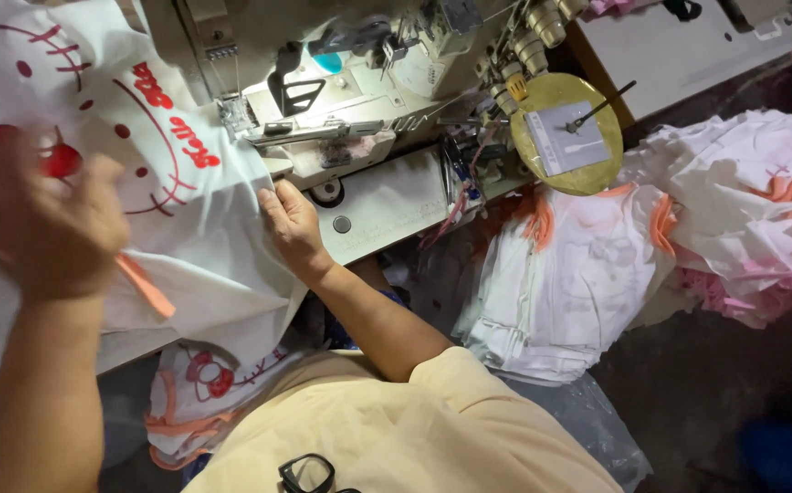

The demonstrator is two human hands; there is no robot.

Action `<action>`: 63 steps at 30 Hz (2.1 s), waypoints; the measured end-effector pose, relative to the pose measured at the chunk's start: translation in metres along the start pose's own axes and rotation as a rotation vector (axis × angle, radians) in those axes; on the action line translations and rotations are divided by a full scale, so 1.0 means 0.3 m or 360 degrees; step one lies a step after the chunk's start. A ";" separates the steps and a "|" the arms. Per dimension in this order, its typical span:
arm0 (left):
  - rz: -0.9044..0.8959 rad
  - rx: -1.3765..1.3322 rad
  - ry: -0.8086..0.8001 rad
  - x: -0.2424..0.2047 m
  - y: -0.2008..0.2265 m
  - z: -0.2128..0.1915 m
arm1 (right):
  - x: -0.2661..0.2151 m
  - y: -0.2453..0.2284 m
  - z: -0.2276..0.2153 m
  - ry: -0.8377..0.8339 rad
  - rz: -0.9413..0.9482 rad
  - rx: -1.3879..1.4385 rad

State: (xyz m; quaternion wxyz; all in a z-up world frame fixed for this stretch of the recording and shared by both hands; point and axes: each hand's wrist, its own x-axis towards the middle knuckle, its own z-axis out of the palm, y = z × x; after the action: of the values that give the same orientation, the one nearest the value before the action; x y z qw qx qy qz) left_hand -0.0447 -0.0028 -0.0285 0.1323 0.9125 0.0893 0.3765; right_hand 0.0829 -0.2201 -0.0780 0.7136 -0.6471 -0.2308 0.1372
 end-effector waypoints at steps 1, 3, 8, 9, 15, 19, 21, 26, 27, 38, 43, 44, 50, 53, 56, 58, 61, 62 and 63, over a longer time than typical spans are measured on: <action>-0.0219 -0.0545 -0.0276 -0.030 0.028 0.015 | 0.001 -0.001 0.002 -0.0001 -0.0007 0.0011; 0.0341 -0.0027 -0.0469 -0.129 0.195 -0.034 | -0.017 -0.028 -0.003 -0.0043 0.0050 0.0065; -0.0419 0.0810 -0.1985 -0.328 0.254 -0.130 | -0.026 -0.052 -0.019 -0.0125 0.0137 0.0202; -0.0672 0.0688 -0.1930 -0.293 0.304 -0.179 | -0.030 -0.042 -0.024 -0.0138 0.0140 0.0241; -0.0545 0.0027 -0.0427 -0.409 0.279 0.145 | -0.052 0.011 -0.055 -0.0043 -0.0182 0.0079; -0.0489 -0.0350 -0.0169 -0.440 0.199 0.151 | -0.077 0.042 -0.071 0.0332 0.0208 0.0525; -0.0685 -0.0579 -0.0267 -0.392 0.295 0.010 | -0.079 0.055 -0.077 0.0339 0.0245 0.0525; -0.1399 -0.1695 -0.0227 -0.455 0.307 -0.058 | -0.081 0.044 -0.062 0.0334 0.0228 0.0462; -0.1567 -0.1855 -0.0339 -0.421 0.315 -0.098 | -0.086 0.035 -0.063 0.0323 0.0189 0.0458; -0.1438 -0.1315 -0.0484 -0.449 0.290 -0.087 | -0.108 0.023 -0.039 0.0365 0.0239 0.0264; -0.1000 -0.0947 -0.0442 -0.347 0.382 -0.158 | -0.076 0.214 -0.076 0.0009 0.0144 0.0069; -0.0995 -0.0943 -0.0434 -0.347 0.374 -0.148 | -0.067 0.210 -0.073 0.0005 0.0135 0.0072; -0.0857 -0.0806 -0.0368 -0.309 0.358 -0.109 | -0.011 0.193 -0.064 0.0020 0.0109 0.0031; -0.0749 -0.0732 -0.0335 -0.272 0.345 -0.093 | 0.025 0.179 -0.055 0.0044 0.0070 0.0004; -0.0671 -0.0713 -0.0276 -0.235 0.329 -0.082 | 0.035 0.118 -0.040 0.0039 0.0083 0.0110; -0.0635 -0.0699 -0.0239 -0.214 0.317 -0.078 | 0.035 0.092 -0.033 0.0052 0.0085 0.0112; -0.0550 -0.0620 -0.0190 -0.200 0.273 -0.053 | 0.040 0.104 -0.028 0.0064 0.0098 0.0171; -0.0547 -0.0622 -0.0193 -0.184 0.267 -0.056 | 0.026 0.048 -0.020 0.0068 0.0098 0.0171; -0.0418 -0.0562 -0.0142 -0.167 0.261 -0.058 | 0.013 -0.007 -0.012 0.0055 0.0091 0.0131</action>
State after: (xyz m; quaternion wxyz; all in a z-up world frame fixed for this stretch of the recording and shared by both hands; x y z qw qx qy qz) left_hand -0.0873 -0.0872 -0.0258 0.3418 0.8715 0.1341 0.3251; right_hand 0.0878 -0.2215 -0.0755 0.7392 -0.6257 -0.1941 0.1559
